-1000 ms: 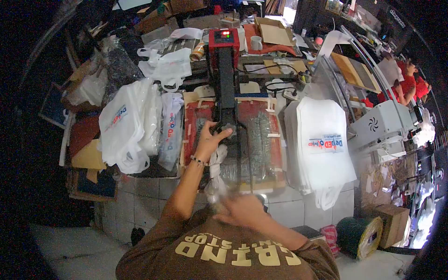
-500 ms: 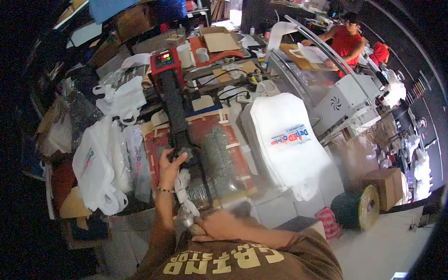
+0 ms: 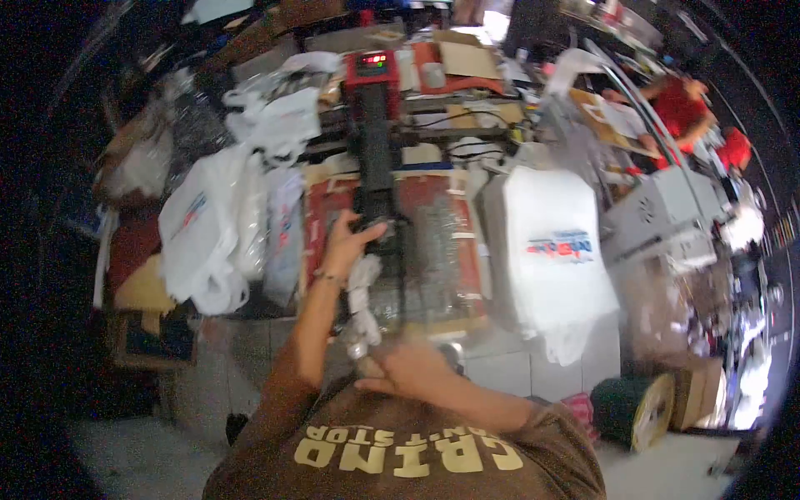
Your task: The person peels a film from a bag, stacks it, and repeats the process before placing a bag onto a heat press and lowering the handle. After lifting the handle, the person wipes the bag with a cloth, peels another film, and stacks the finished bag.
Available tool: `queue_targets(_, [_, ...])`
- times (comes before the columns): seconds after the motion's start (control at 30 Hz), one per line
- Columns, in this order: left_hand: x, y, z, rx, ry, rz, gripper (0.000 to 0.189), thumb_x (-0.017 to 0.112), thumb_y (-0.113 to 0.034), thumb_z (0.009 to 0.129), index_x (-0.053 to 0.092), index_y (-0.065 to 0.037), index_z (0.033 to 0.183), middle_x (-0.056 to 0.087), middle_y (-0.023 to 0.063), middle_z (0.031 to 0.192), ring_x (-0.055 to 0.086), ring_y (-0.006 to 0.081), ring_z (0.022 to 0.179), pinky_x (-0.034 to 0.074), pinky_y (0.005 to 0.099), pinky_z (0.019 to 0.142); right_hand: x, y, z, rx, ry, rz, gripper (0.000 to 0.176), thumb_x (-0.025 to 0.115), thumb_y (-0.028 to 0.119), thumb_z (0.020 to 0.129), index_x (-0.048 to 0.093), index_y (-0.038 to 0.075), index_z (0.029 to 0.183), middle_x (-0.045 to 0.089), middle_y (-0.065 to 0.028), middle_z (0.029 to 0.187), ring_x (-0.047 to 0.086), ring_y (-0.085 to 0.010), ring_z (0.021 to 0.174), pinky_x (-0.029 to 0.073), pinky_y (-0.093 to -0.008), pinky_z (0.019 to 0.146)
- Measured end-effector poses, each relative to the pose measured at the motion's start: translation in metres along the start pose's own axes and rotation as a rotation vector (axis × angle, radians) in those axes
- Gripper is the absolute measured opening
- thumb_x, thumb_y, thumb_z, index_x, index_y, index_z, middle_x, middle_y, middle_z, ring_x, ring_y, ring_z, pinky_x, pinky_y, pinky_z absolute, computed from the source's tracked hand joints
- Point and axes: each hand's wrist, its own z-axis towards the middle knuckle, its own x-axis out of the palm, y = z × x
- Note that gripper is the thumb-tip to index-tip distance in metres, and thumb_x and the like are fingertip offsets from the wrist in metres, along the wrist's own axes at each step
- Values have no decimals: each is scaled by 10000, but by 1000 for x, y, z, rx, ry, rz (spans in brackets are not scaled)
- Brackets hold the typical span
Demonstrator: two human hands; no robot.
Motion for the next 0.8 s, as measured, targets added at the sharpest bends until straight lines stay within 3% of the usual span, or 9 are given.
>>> queue_targets(0.2, [-6,-48,-2,23,11,359,559,807,-278,768,534,28,1147,662,277,1078,666,376,1029,505,434,873,-91,55,-2,51,94,-14,702,610,725,839,712,45,985,601,-94,530,631,-305,487,480,-402,488])
queue_targets(0.3, [-5,-53,-8,37,7,397,618,790,-349,795,529,20,1217,658,269,1140,660,350,1076,499,417,907,-104,59,3,50,91,-77,705,637,720,822,718,45,1009,594,-92,526,631,-303,487,475,-397,479])
queue_targets(0.37, [-7,-65,-15,-34,49,309,550,724,-388,910,544,-5,1262,642,113,1064,614,185,914,491,345,783,-112,62,3,42,39,-91,691,672,713,800,702,42,958,571,-94,510,625,-319,489,474,-406,484])
queue_targets(0.47, [-37,-83,-30,124,195,223,515,608,-417,998,535,-48,1348,643,59,1060,609,177,930,493,336,787,-149,75,6,-30,12,-157,658,711,689,783,665,39,880,567,-106,537,621,-336,507,465,-418,493])
queue_targets(0.53, [-64,-86,-39,194,177,189,503,597,-444,1001,601,-27,1281,679,130,1198,661,244,1058,511,348,899,-184,90,7,-3,-47,-168,677,792,667,681,652,24,842,569,-134,632,581,-357,543,437,-429,527])
queue_targets(0.63, [-133,-103,-51,149,97,99,297,576,-284,1037,653,-61,1216,676,5,1054,648,87,874,499,243,681,-232,89,14,-150,-521,-310,672,775,576,766,671,-35,1026,677,-152,852,653,-328,786,486,-409,712])
queue_targets(0.67, [-156,-92,-52,122,14,24,290,589,-290,1029,671,-61,1186,677,-6,988,642,84,836,492,238,650,-223,73,41,-168,-1118,-50,558,741,447,863,650,-56,1088,701,-170,974,657,-317,845,507,-391,760])
queue_targets(0.7, [-184,-72,-47,159,-54,-26,281,595,-274,1025,675,-47,1170,672,-3,930,623,73,795,485,237,639,-246,59,71,-392,-1352,-226,497,662,415,924,653,-50,1100,691,-200,1003,654,-307,879,518,-389,798])
queue_targets(0.8, [-239,9,-34,126,-421,-56,282,627,-280,993,681,-25,1101,668,31,817,599,97,657,488,244,605,-385,40,118,-392,-1253,-752,495,667,409,923,654,-51,1104,690,-203,1012,655,-310,888,519,-393,804])
